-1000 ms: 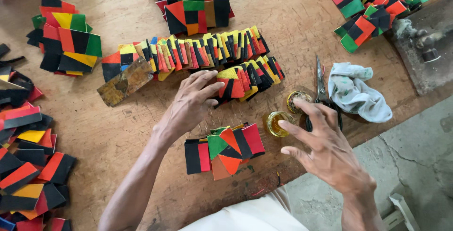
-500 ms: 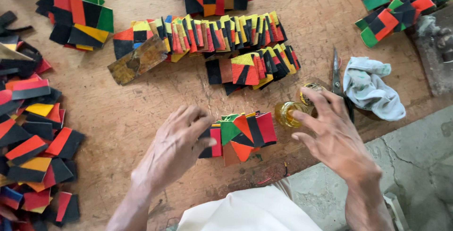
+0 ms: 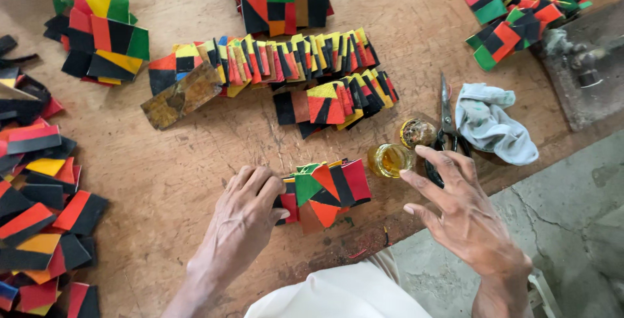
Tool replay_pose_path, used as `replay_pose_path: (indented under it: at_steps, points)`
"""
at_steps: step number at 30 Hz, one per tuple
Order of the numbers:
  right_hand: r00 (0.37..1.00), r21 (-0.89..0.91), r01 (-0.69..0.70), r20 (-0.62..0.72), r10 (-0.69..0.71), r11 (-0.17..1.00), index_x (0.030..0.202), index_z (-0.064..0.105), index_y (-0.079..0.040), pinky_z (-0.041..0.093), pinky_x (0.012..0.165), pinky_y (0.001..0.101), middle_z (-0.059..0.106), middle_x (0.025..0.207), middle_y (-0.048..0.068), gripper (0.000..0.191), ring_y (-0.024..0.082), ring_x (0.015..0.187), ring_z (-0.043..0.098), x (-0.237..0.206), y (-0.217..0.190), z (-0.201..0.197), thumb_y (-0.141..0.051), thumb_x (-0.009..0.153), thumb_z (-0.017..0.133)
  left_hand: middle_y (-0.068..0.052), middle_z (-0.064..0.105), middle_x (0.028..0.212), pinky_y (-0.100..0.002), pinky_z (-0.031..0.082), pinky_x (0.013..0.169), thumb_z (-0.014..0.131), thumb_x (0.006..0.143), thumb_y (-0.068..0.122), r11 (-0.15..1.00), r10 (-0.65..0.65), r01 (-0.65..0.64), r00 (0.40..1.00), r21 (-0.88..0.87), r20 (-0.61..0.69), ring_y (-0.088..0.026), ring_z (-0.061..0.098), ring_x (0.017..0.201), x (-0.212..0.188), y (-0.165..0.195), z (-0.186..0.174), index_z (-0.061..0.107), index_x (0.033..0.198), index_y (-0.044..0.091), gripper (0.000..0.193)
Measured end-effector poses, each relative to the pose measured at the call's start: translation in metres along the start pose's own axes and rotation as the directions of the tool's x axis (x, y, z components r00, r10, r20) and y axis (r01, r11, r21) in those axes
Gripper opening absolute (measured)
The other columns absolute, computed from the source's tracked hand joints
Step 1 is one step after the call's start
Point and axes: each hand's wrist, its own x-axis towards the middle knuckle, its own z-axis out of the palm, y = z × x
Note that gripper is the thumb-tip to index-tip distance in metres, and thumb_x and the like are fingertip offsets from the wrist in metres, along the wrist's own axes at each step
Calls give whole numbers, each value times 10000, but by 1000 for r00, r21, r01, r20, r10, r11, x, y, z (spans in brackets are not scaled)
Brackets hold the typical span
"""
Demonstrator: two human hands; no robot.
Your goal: The person sits at a workbench covered with piles of colorful cut leather pieces and assembles them into patchwork panels. They pick up pieces one at a time, apply glue from a small jar, and press the pieces onto a growing panel, adding finished panels to a row on the table.
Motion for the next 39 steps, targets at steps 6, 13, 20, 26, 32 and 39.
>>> replay_pose_path:
  at_steps: [6,13,20,26,32,39]
  points:
    - [980,-13,-23,-197,20,1000,1174,735,-148,474,1043,451,536,1404,95,503,306,1296,480,-7,2,-19,-178,683,839,-107,691,906,-418,550,745,784,754,44,935,-217,270,948,-229,234,-302,705,867,6,-3,-8,598,965,39,281]
    - [868,164,-68,-477,139,984,1285,711,-172,590,897,313,540,1377,56,508,146,1197,601,-21,-5,-22,-224,802,862,-83,788,986,-354,614,731,791,783,73,912,-164,233,962,-338,220,-229,803,826,12,-6,-31,680,1100,71,336]
    - [864,204,151,-503,-29,967,1364,623,-159,512,1105,394,532,1417,76,571,200,1324,524,3,4,8,-347,852,795,-102,754,996,-294,675,804,786,809,-34,499,-159,125,986,-857,51,-161,764,880,28,-10,-18,659,1071,23,297]
    - [914,417,222,-404,-39,881,1508,509,-135,437,1202,414,414,1534,115,721,251,1425,438,17,-12,28,-411,895,771,-38,688,1107,-276,602,878,799,835,-81,103,3,59,998,-993,59,-114,683,963,69,-6,20,655,1045,1,267]
    - [933,491,276,-345,-106,826,1603,329,-147,430,1175,419,327,1603,165,899,321,1499,355,27,-22,29,-373,880,811,-49,696,1011,-305,600,871,794,845,-79,-68,54,141,989,-988,137,-125,691,926,94,5,36,661,1080,10,285]
    - [927,436,325,-322,-192,839,1631,262,-158,343,1244,480,310,1597,167,989,354,1521,318,33,-26,27,-315,846,842,-47,709,1010,-296,592,872,791,863,-56,-71,102,157,984,-985,149,-122,691,928,96,10,37,661,1104,16,283]
